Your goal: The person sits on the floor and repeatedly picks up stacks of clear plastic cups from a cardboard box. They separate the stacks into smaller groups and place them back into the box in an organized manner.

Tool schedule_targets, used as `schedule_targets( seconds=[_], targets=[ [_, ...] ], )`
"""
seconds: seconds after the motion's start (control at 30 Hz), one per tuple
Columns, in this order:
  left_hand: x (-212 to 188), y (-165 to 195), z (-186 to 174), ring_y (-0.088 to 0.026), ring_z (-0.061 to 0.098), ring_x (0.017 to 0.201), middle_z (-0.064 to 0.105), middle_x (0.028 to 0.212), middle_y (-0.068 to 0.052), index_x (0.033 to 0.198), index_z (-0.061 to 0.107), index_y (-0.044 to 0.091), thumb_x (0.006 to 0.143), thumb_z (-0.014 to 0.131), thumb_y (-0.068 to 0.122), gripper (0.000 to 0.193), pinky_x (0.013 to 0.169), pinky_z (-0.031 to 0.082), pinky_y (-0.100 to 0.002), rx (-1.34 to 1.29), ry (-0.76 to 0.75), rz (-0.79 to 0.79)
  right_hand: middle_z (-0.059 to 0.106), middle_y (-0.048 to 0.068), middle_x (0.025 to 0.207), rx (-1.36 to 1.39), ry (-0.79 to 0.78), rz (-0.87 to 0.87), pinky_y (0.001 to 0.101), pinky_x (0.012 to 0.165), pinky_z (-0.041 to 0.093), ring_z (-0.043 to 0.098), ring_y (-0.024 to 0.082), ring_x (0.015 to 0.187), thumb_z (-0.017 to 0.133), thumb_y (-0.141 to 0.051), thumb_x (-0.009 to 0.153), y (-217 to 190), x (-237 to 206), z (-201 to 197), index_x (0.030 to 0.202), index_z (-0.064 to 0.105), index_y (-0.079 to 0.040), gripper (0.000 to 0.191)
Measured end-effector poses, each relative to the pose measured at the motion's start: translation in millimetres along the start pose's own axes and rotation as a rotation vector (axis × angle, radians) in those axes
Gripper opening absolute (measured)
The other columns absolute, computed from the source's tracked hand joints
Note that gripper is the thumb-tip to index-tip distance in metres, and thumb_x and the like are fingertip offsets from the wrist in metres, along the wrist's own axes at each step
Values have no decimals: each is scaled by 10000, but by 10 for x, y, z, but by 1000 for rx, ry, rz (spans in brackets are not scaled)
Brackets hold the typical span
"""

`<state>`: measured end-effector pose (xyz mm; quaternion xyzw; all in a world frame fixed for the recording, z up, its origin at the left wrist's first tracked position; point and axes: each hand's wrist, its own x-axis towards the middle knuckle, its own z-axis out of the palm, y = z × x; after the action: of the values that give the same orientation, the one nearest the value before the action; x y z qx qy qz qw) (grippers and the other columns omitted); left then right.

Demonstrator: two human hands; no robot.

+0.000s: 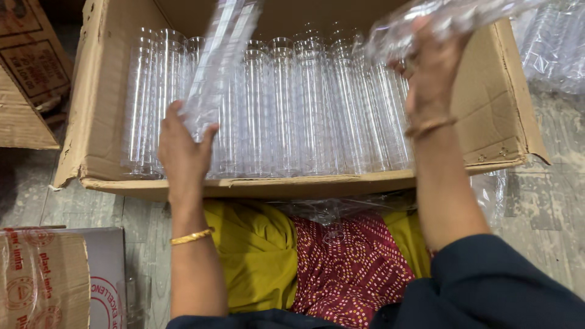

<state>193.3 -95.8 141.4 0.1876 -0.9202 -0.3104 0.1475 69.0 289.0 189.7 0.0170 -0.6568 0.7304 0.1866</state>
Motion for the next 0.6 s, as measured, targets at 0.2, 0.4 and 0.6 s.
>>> schedule_targets(
  seconds=[0.2, 0.4, 0.6],
  targets=[
    [8, -209, 16, -435, 466, 1367, 488, 1466, -298, 1436, 445, -45, 934, 760, 224, 650, 983, 295, -738, 386, 124, 20, 618, 156, 1328, -199, -207, 133, 320, 816, 673, 674, 222, 1114, 814, -465, 854, 178, -671, 231, 1656, 92, -197, 1111],
    [-139, 303, 232, -371, 243, 1532, 256, 1672, -199, 1603, 269, 51, 985, 581, 463, 806, 1208, 254, -513, -404, -432, 155, 652, 139, 1369, -131, -688, 367, 320, 1022, 569, 647, 178, 1193, 803, -511, 821, 139, -872, 365, 1564, 376, -23, 987],
    [-264, 743, 792, -404, 571, 1404, 521, 1501, -255, 1582, 272, -6, 857, 730, 624, 1064, 1124, 527, -465, -935, -754, 290, 585, 146, 1447, 46, -825, 458, 394, 1094, 538, 595, 252, 1276, 789, -490, 863, 56, -994, 431, 1585, 374, 0, 966]
  ],
)
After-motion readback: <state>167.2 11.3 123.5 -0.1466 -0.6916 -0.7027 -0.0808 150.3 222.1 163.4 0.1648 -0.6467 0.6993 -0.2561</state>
